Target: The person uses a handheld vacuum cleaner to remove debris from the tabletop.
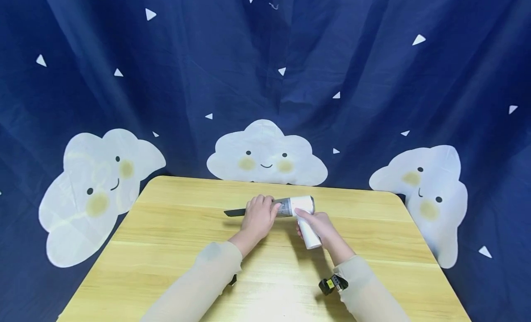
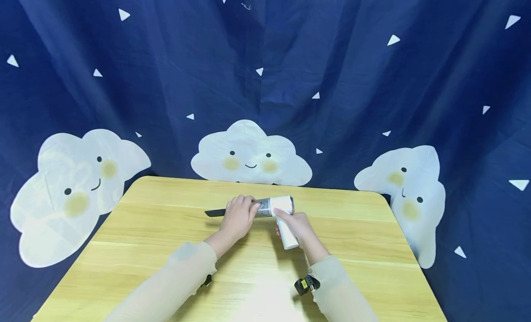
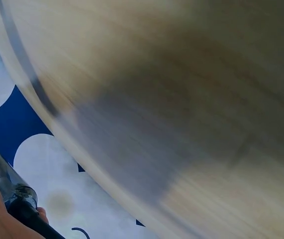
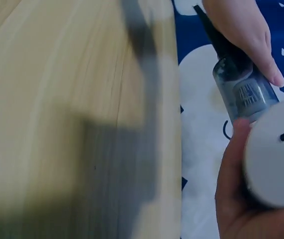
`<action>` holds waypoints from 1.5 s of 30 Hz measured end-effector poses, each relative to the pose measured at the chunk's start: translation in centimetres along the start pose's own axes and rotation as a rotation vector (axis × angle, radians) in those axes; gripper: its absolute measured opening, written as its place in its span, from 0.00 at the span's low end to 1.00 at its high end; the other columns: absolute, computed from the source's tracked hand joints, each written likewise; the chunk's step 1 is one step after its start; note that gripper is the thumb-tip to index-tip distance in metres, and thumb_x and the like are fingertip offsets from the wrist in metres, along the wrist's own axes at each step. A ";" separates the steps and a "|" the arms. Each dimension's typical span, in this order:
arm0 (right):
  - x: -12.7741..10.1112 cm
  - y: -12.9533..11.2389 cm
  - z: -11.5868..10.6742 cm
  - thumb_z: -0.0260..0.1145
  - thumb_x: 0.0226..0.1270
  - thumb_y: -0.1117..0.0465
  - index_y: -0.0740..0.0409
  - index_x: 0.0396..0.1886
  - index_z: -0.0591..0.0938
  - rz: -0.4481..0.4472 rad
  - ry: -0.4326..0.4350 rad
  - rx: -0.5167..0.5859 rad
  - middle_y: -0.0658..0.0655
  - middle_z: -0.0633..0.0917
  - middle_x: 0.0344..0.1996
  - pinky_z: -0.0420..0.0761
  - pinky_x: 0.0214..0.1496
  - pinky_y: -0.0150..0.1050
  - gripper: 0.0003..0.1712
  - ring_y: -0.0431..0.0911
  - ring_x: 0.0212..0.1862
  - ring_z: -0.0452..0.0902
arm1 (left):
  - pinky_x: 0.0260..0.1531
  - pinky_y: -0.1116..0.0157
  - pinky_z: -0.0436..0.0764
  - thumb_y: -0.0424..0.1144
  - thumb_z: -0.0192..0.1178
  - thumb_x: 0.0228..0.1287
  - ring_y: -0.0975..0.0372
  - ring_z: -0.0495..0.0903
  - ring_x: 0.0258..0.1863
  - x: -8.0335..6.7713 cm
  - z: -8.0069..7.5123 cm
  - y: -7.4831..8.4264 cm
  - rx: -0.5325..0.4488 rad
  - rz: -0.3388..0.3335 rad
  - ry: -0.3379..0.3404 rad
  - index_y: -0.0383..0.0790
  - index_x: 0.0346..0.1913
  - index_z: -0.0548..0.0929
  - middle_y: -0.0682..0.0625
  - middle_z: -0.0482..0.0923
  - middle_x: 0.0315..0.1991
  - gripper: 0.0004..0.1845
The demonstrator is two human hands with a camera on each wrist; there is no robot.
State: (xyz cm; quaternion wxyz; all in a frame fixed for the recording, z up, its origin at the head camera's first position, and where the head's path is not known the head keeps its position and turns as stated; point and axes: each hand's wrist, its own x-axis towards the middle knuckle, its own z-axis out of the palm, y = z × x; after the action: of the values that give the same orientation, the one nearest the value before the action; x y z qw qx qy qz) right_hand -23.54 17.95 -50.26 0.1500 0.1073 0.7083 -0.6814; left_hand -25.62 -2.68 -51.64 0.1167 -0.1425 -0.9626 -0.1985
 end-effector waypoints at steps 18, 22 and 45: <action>0.6 0.1 -0.3 0.60 0.63 0.26 0.59 0.22 0.77 -0.104 0.183 -0.876 0.57 0.80 0.22 0.75 0.23 0.38 0.38 0.48 0.23 0.76 | 0.47 0.59 0.71 0.57 0.38 0.80 0.56 0.69 0.39 0.1 1.0 -0.1 0.034 -0.056 -0.199 0.37 0.56 0.77 0.49 0.70 0.36 0.28; 1.0 0.4 -0.4 0.59 0.64 0.27 0.59 0.22 0.76 -0.099 0.176 -0.890 0.57 0.79 0.22 0.75 0.23 0.38 0.38 0.48 0.23 0.75 | 0.48 0.58 0.71 0.56 0.39 0.81 0.55 0.70 0.39 0.2 1.1 -0.1 0.025 -0.064 -0.216 0.37 0.55 0.77 0.48 0.70 0.35 0.27; 2.4 1.7 -0.4 0.58 0.64 0.27 0.59 0.25 0.77 -0.049 0.148 -0.973 0.57 0.79 0.23 0.74 0.24 0.38 0.38 0.48 0.24 0.75 | 0.50 0.55 0.72 0.56 0.38 0.81 0.53 0.71 0.42 0.2 2.7 -0.8 0.005 -0.094 -0.294 0.36 0.58 0.77 0.46 0.73 0.40 0.28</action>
State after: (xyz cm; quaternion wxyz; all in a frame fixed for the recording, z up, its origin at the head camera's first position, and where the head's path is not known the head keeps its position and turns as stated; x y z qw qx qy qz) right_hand -25.24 18.25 -52.71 0.1160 0.0563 0.9555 -0.2654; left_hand -26.52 -2.25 -54.25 -0.0344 -0.1247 -0.9754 -0.1782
